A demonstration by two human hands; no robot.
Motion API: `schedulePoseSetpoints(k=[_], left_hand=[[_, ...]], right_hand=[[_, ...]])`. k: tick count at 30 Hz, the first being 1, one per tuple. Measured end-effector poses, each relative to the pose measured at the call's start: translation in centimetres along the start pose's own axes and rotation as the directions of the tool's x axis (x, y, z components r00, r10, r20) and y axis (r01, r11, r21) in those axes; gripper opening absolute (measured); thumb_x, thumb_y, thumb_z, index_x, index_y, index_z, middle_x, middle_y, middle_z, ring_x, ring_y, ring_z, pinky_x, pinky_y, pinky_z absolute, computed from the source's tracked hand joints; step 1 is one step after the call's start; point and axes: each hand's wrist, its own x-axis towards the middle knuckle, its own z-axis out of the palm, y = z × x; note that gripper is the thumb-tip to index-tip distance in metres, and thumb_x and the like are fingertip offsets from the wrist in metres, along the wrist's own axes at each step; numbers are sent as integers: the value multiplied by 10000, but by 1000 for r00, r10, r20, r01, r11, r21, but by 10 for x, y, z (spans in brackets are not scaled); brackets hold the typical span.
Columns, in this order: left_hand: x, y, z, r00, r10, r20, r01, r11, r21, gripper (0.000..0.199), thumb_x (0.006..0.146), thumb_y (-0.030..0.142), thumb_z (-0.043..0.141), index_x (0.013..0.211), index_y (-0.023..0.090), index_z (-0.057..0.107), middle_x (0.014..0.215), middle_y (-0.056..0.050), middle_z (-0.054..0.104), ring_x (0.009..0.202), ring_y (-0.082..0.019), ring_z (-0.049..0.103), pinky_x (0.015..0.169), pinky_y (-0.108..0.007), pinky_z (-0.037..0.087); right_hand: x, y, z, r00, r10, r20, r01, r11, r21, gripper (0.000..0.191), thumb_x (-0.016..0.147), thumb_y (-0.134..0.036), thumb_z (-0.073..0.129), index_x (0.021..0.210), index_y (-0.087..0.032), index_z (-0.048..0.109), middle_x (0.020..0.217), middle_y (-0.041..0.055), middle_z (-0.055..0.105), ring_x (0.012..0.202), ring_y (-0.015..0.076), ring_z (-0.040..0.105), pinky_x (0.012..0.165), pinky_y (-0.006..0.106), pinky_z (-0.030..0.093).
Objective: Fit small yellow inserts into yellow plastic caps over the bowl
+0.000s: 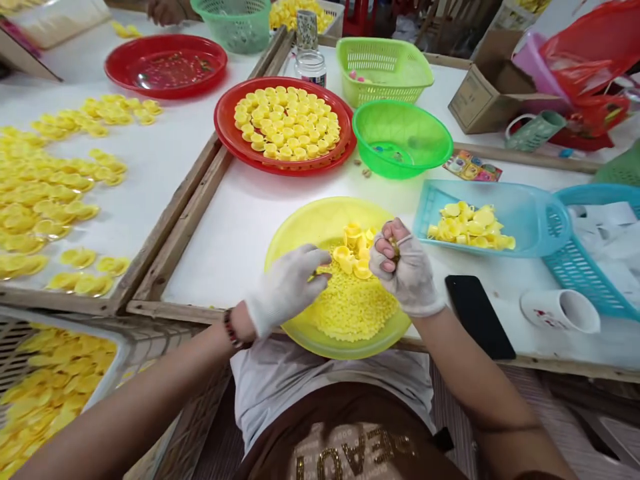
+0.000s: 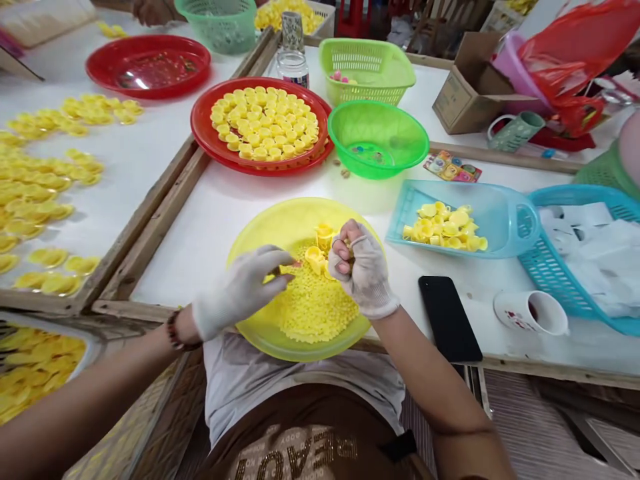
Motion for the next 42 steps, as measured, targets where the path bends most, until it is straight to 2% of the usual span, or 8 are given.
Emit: schedulePoseSetpoints(k=[4, 7, 14, 22, 26, 29, 32, 42], left_hand=[[40, 15, 29, 982, -67, 175, 28, 976, 217, 353, 865, 241, 630, 1208, 160, 626, 1132, -127, 636, 922, -272, 664, 763, -378, 535], [51, 17, 37, 969, -13, 245, -38, 979, 202, 325, 877, 333, 622, 1151, 160, 633, 1127, -125, 635, 957, -282, 661, 792, -377, 538], [28, 9, 32, 955, -99, 281, 76, 993, 93, 350, 871, 159, 498, 1205, 143, 601, 1112, -126, 654, 944, -253, 659, 777, -355, 547], [3, 13, 24, 906, -191, 378, 163, 981, 104, 264, 898, 208, 495, 1113, 172, 644, 1155, -123, 605, 877, -222, 642, 744, -349, 555], [1, 13, 25, 939, -179, 294, 168, 984, 62, 322, 859, 157, 526, 1165, 146, 625, 1139, -148, 646, 903, -266, 661, 770, -401, 567], [-2, 18, 25, 990, -107, 94, 117, 987, -109, 331, 836, 144, 577, 1163, 151, 630, 1102, -121, 689, 1013, -263, 653, 916, -399, 544], [-5, 23, 24, 994, -99, -47, 82, 955, -286, 302, 814, 173, 660, 1115, 159, 648, 1076, -102, 696, 972, -235, 652, 901, -373, 535], [-1, 30, 32, 989, -102, -103, 46, 892, -449, 120, 780, 164, 670, 835, 168, 564, 809, -13, 609, 733, -152, 538, 716, -310, 465]], right_hand=[[-2, -2, -2, 1000, 3, -6, -3, 1000, 11, 359, 839, -423, 762, 772, -207, 482, 569, -95, 424, 401, 26, 350, 359, 131, 257], [-7, -1, 1, 999, 33, -15, -33, 999, -3, 341, 847, -381, 753, 767, -208, 471, 565, -91, 417, 403, 32, 350, 359, 133, 255], [-13, -1, 2, 990, 114, -87, -120, 990, -76, 322, 838, -381, 749, 770, -207, 487, 569, -74, 396, 423, 42, 364, 384, 134, 301], [-13, 0, 9, 990, 101, -95, -113, 985, -133, 305, 849, -393, 731, 767, -207, 504, 583, -64, 406, 428, 48, 357, 386, 149, 290], [-13, 2, 10, 994, 79, -78, -89, 987, -132, 297, 844, -360, 738, 758, -208, 498, 575, -65, 403, 430, 52, 363, 391, 155, 293], [-15, 2, 16, 998, 26, -52, -33, 991, -130, 321, 825, -352, 761, 755, -216, 479, 572, -73, 408, 425, 51, 358, 386, 159, 272], [-12, 2, 26, 999, -40, 9, 41, 990, -137, 382, 811, -427, 776, 752, -223, 458, 570, -81, 425, 420, 52, 368, 380, 167, 251], [-3, 21, 34, 960, -235, 154, 261, 949, -175, 328, 907, -457, 685, 776, -225, 495, 606, -72, 486, 492, 79, 504, 496, 229, 408]])
